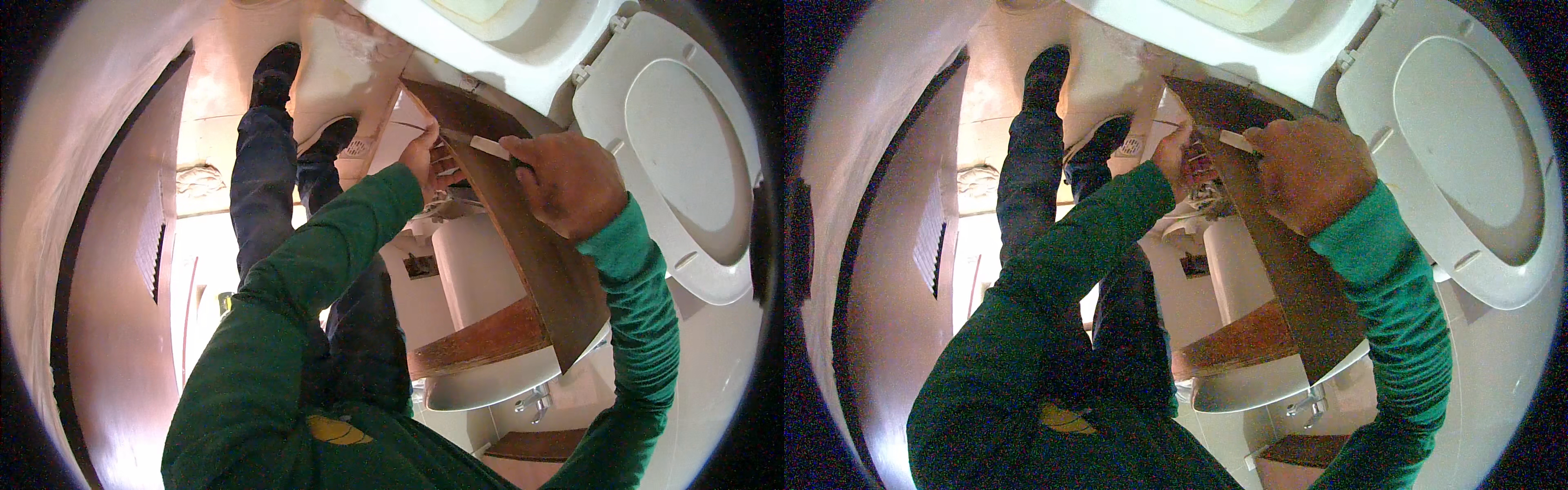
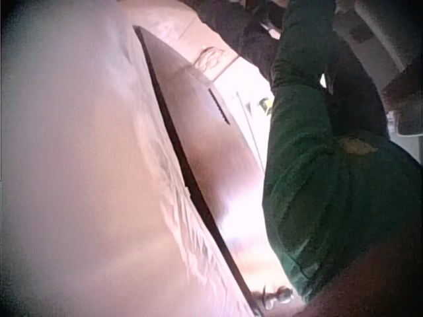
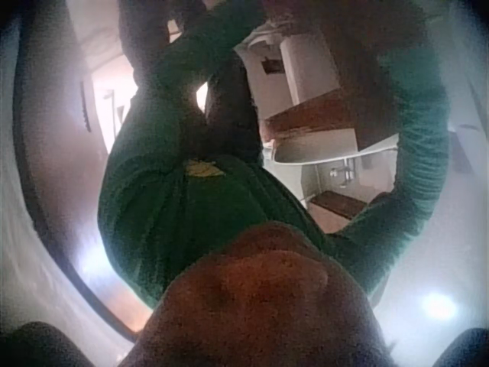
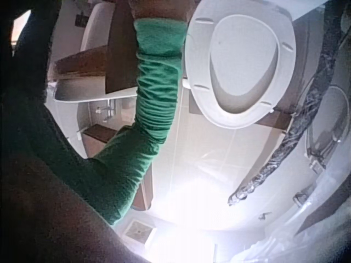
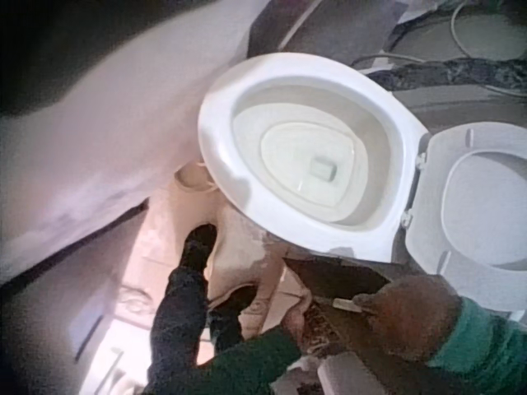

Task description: The person walks through a construction site, picks up a set square, and then moves into a bathroom. They use a utility knife to trim a piece of wood next to a toilet.

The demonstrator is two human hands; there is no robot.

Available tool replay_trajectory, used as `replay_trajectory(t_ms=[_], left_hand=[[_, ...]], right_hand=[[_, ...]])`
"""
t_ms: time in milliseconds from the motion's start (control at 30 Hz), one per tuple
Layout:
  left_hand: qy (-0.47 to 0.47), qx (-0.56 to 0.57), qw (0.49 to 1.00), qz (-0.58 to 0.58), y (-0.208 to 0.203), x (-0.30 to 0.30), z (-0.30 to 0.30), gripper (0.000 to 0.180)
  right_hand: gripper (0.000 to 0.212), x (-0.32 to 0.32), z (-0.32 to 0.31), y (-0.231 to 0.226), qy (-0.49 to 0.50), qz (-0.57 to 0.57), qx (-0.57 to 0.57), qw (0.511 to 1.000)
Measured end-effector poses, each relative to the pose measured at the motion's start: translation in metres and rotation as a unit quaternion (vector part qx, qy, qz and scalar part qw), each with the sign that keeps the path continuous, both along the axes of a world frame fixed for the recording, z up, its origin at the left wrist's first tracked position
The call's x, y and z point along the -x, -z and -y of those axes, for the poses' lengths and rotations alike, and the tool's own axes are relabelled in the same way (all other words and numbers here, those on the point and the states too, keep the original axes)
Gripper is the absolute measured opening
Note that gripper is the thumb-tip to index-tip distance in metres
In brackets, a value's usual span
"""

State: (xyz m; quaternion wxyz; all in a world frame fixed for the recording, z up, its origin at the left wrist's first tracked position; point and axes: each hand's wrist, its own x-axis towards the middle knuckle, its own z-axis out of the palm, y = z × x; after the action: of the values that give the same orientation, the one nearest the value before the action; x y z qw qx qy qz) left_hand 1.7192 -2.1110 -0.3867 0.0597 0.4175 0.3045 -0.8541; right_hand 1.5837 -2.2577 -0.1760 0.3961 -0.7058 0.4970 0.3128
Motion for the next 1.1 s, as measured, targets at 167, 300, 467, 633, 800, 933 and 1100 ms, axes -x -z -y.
replay_trajectory(t_ms=[167,300,467,633,800,933,1100], left_hand=[[0.005,0.011,1.000,-0.009,0.002,-0.003,0.005,0.049],[0.006,-0.003,1.000,0.009,0.019,-0.006,-0.010,0.049],[0.090,0.050,0.989,0.104,0.042,-0.019,-0.013,0.034],[0.110,0.111,0.970,0.185,0.069,-0.035,-0.016,0.020],[-0.022,0.015,0.991,0.128,0.120,-0.066,-0.059,0.039],[0.157,-0.002,0.953,0.259,0.101,-0.055,-0.036,0.049],[0.209,0.105,0.958,0.163,0.059,-0.037,-0.001,0.074]], right_hand=[[0.033,0.002,-0.005,0.003,0.008,0.036,0.052,0.998],[0.035,0.004,-0.007,0.007,0.008,0.041,0.067,0.997],[0.028,-0.008,0.002,0.005,0.025,-0.061,-0.027,0.997],[0.030,0.007,-0.017,0.010,0.026,-0.006,0.028,0.999],[0.030,0.003,-0.016,0.015,0.049,-0.009,0.007,0.999],[0.029,0.000,-0.021,0.016,0.053,0.002,0.027,0.998],[0.038,0.006,-0.027,0.014,0.092,-0.026,0.004,0.995]])
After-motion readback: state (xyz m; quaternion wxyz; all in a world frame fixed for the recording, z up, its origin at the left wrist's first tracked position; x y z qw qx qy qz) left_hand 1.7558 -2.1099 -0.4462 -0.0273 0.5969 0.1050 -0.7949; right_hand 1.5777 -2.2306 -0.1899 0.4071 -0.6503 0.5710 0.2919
